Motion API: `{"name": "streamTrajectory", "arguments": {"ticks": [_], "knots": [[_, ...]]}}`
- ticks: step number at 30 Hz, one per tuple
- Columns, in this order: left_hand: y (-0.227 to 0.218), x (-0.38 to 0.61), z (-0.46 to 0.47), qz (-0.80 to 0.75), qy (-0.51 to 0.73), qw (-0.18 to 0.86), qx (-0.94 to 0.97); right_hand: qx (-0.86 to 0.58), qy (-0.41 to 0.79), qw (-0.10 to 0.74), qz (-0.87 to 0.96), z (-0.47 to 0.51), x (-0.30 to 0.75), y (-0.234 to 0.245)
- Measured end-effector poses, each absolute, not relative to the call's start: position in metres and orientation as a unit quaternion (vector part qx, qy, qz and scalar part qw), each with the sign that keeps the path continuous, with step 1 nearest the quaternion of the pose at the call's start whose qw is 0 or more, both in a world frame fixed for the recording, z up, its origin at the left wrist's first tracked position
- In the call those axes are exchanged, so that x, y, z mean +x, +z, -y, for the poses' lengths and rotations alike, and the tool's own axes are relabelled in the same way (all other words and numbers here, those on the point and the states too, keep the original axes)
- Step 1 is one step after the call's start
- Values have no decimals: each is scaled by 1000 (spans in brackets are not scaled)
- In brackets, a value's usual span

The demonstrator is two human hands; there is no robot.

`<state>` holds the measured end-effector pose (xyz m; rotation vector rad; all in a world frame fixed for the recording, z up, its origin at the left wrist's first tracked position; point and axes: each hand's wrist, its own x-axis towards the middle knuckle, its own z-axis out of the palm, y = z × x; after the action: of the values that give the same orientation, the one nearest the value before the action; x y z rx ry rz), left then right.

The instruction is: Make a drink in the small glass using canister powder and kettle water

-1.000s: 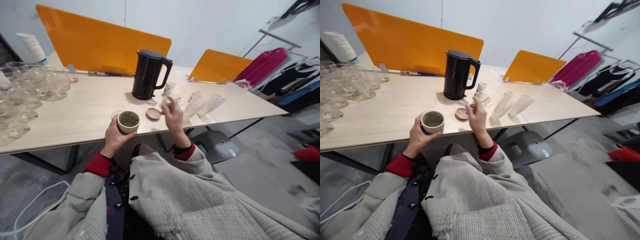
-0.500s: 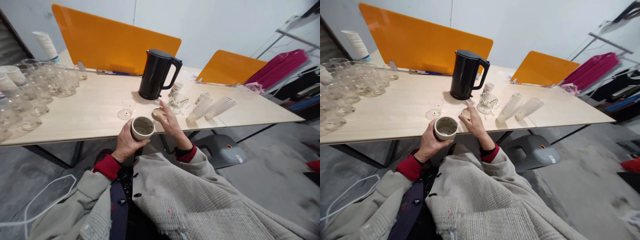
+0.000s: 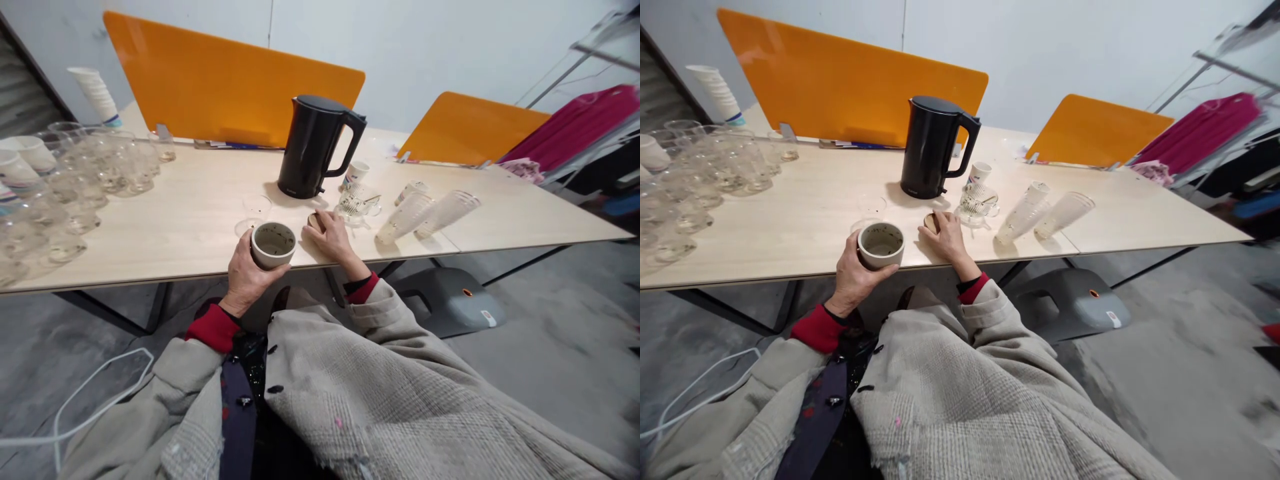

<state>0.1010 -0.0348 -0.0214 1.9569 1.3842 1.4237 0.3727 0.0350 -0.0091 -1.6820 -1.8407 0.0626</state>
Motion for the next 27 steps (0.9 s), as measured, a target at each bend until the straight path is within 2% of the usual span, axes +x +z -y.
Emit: {"name": "streamTrajectory", "arguments": {"ticks": [3, 5, 10, 14, 19, 23, 27], "knots": [[-20, 104, 31, -496, 500, 185, 685, -574, 39, 380, 724, -20, 360, 15], [-18, 105, 30, -502, 496, 195, 681, -518, 35, 390, 761, -8, 345, 34], [-12, 108, 31, -524, 483, 217, 667, -430, 16, 293, 854, 7, 300, 68], [-16, 108, 28, -514, 488, 216, 671, -435, -4, 216, 874, 9, 279, 69], [-24, 106, 23, -505, 484, 218, 681, -459, -4, 176, 871, 16, 272, 65], [-28, 106, 22, -492, 488, 210, 690, -462, 21, 174, 869, 17, 271, 63], [-27, 101, 23, -473, 485, 200, 708, -451, 42, 212, 866, 14, 274, 59]]}}
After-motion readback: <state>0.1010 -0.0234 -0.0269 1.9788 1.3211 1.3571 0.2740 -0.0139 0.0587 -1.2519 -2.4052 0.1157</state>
